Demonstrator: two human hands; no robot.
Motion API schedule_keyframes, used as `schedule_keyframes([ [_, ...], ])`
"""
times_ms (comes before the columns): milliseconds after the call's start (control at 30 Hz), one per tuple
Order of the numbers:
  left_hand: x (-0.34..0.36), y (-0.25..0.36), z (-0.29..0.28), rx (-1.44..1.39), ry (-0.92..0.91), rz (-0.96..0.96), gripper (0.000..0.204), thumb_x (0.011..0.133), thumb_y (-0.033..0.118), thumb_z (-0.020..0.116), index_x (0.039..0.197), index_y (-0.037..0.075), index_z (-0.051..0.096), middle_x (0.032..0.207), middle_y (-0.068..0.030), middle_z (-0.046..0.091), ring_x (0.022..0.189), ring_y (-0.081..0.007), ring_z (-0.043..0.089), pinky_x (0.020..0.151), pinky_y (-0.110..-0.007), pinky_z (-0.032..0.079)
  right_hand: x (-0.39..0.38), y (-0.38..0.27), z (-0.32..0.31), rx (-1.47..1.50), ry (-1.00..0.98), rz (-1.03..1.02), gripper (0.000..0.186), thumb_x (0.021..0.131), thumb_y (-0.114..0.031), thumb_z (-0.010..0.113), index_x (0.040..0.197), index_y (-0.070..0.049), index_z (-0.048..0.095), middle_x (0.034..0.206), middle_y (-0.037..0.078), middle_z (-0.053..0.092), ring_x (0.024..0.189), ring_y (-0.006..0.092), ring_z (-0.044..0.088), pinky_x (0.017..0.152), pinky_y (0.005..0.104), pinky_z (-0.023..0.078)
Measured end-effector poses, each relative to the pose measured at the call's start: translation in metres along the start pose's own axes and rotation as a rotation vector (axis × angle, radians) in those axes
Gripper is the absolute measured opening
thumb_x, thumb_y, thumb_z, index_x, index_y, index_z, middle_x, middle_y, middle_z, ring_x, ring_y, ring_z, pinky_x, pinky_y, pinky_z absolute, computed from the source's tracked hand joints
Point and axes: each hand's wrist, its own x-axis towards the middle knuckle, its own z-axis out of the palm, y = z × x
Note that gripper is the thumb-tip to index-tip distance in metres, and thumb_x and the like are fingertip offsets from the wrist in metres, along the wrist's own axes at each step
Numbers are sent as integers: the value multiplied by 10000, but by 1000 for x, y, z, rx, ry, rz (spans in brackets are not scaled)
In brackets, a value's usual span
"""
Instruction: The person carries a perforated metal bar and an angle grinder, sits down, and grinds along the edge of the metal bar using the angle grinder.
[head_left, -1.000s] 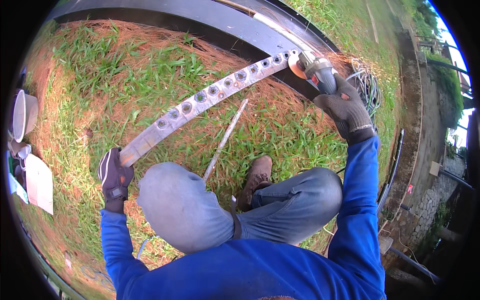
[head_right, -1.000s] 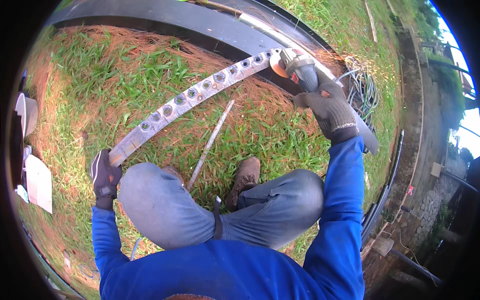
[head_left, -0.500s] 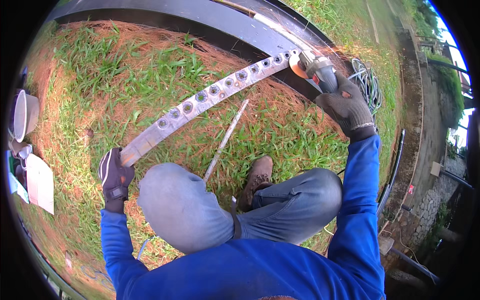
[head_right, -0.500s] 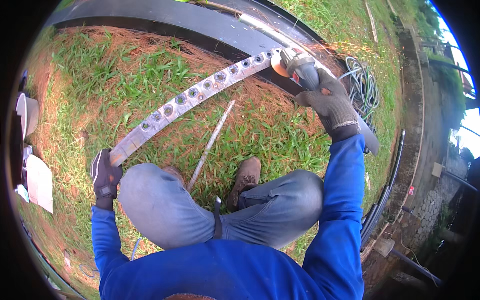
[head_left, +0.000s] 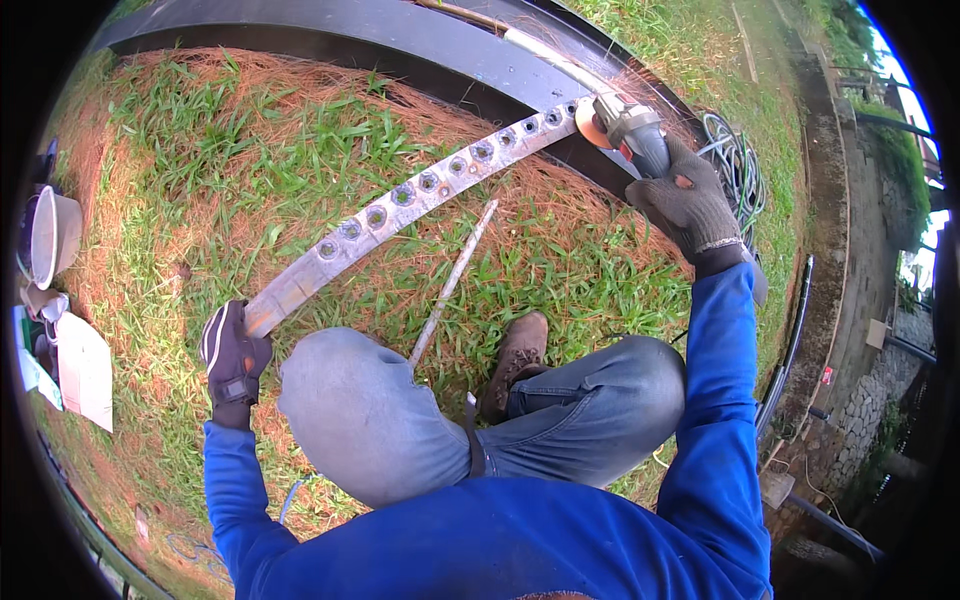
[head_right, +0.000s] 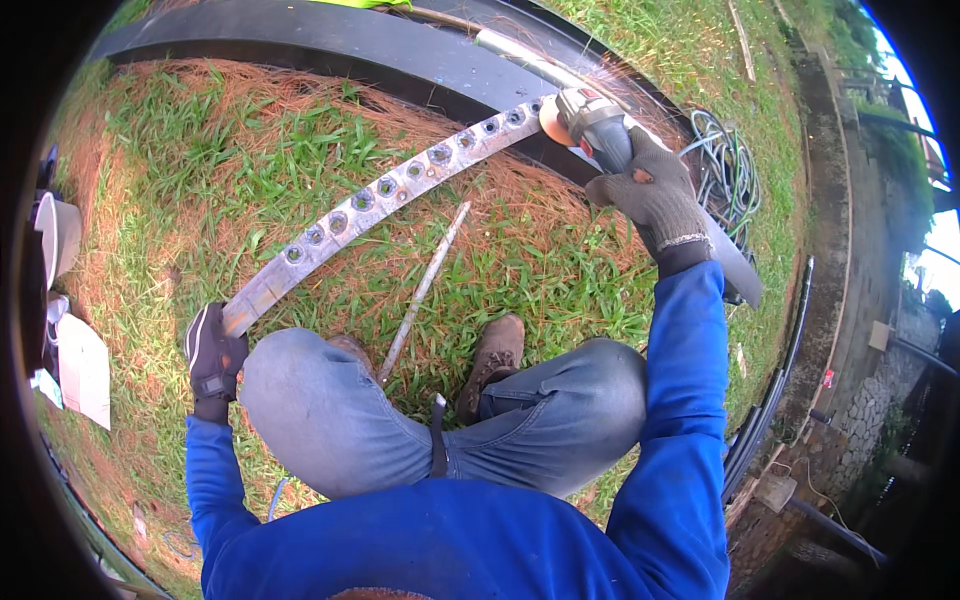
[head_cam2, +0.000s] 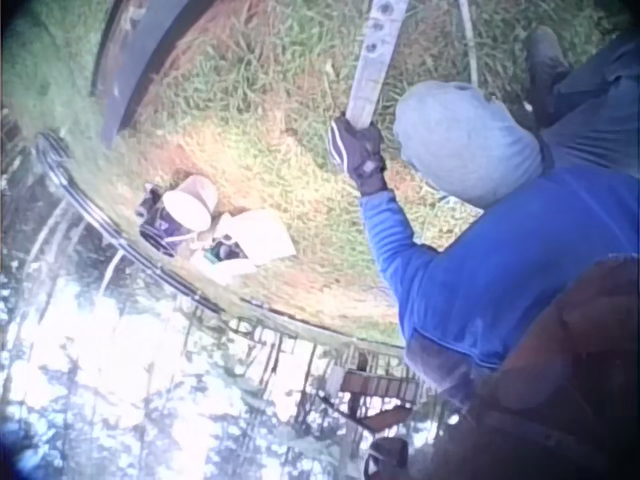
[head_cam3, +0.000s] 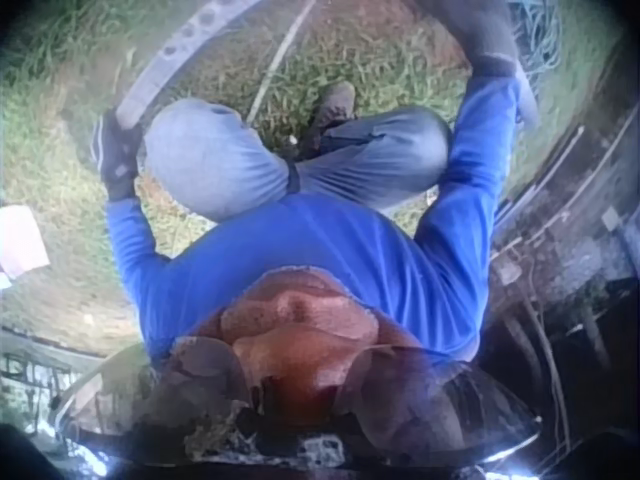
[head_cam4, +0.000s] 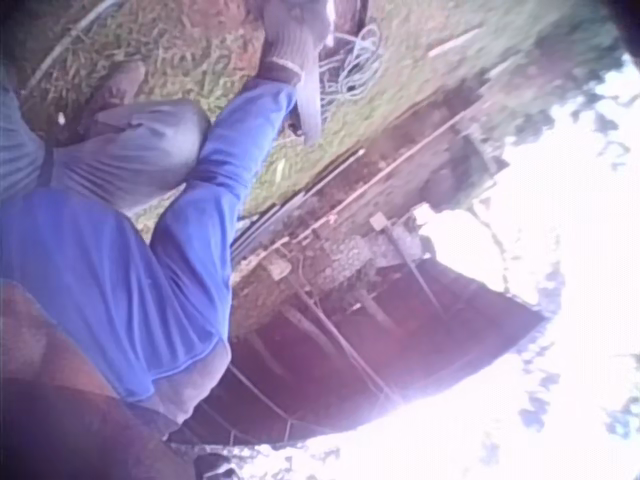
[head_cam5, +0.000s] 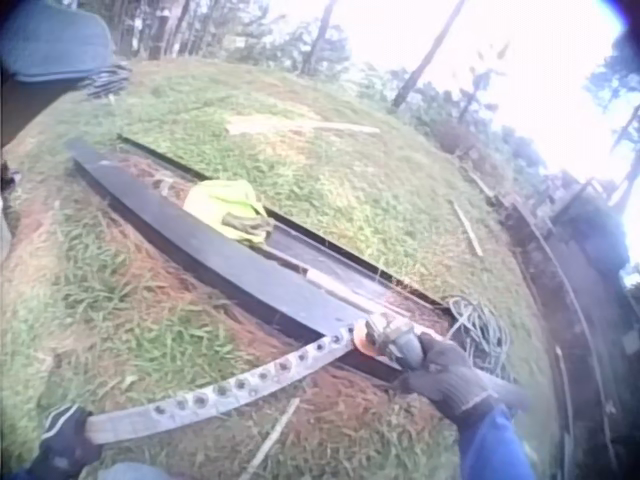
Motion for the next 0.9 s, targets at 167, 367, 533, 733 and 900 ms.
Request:
schedule_keyframes([
  [167, 0, 0, 3, -37, 19, 1, 217, 758, 42, 754, 951, 49, 656, 850, -212, 645, 803, -493, 646, 710, -554, 516, 3, 4, 0, -57, 29, -2, 711, 790, -184, 870, 1477, -105, 707, 1137, 111, 816, 988, 239, 777, 897, 409, 614],
  [367, -2, -3, 2, -71, 16, 30, 218, 752, 38, 752, 942, 47, 646, 848, -204, 648, 804, -485, 651, 711, -543, 518, 3, -8, 2, -116, 71, 26, 759, 773, -232, 908, 1496, -120, 705, 1183, 136, 833, 1025, 265, 803, 929, 426, 625],
  [533, 1, 2, 2, -49, 11, 9, 217, 770, 56, 767, 962, 50, 667, 846, -205, 648, 802, -480, 657, 710, -526, 524, 7, 17, -2, -81, -1, 51, 785, 780, -167, 906, 1531, -124, 683, 1196, 118, 828, 1018, 232, 797, 908, 394, 629],
  [733, -2, 9, -10, -85, 11, -23, 199, 788, 71, 777, 961, 57, 678, 843, -199, 651, 803, -473, 670, 705, -519, 531, 7, 2, 0, -28, 26, 33, 820, 768, -181, 932, 1546, -129, 680, 1212, 120, 829, 1035, 237, 800, 927, 393, 627],
  [900, 3, 5, -3, -55, 15, 12, 195, 788, 60, 766, 961, 63, 676, 842, -196, 650, 806, -479, 668, 710, -526, 531, 21, 17, 6, -47, 44, 69, 867, 723, -264, 961, 1530, -127, 674, 1265, 176, 825, 1143, 335, 795, 999, 454, 626],
])
